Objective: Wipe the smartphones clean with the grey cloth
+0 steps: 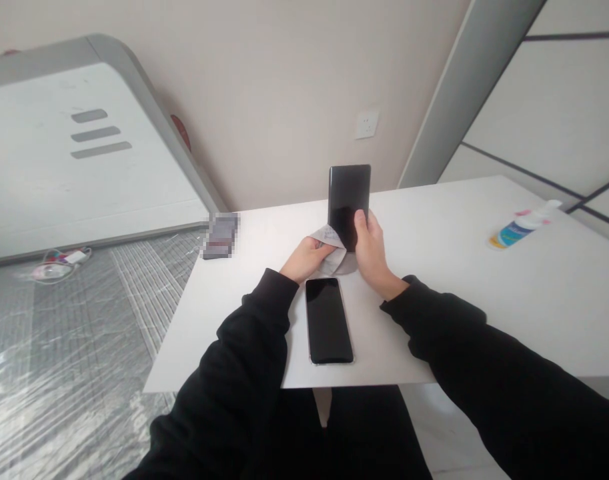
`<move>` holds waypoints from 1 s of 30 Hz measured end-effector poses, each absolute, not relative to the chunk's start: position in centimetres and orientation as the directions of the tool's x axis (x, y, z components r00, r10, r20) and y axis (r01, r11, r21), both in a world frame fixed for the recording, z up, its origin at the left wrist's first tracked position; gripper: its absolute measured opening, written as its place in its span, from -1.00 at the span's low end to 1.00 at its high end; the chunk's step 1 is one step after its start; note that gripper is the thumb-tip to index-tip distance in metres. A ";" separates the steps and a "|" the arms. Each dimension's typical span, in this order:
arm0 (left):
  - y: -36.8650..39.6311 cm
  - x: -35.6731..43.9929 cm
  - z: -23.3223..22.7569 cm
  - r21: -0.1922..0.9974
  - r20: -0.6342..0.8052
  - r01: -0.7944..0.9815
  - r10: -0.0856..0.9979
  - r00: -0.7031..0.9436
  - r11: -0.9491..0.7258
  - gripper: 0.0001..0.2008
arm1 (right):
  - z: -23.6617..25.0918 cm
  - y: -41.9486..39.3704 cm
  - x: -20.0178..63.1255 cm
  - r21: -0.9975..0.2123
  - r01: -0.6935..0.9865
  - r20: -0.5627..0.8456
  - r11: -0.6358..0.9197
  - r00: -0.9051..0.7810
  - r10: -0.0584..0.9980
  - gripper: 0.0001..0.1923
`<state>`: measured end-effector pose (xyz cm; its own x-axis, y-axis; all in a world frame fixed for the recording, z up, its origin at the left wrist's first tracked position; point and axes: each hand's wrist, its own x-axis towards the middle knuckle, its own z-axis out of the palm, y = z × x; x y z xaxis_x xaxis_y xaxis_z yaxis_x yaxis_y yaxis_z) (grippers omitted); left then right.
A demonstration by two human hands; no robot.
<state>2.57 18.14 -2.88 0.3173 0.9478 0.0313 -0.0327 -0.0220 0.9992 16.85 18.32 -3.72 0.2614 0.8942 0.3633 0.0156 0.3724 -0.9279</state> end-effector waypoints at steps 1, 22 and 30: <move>18.3 2.6 -2.9 0.998 0.034 -0.054 0.952 0.305 -0.019 -0.86 | -3.8 18.5 16.8 -0.926 -0.016 0.360 0.377 0.262 0.895 -0.57; 19.5 1.6 -2.8 0.924 0.031 -0.383 0.999 0.036 -0.015 -0.84 | -5.2 19.5 16.3 -0.884 -0.385 0.222 0.265 0.152 0.963 -0.56; 20.3 1.1 -3.5 0.937 0.051 -0.342 0.996 -0.079 -0.075 -0.83 | -5.2 19.3 15.9 -0.865 -0.451 0.171 0.219 0.144 0.975 -0.50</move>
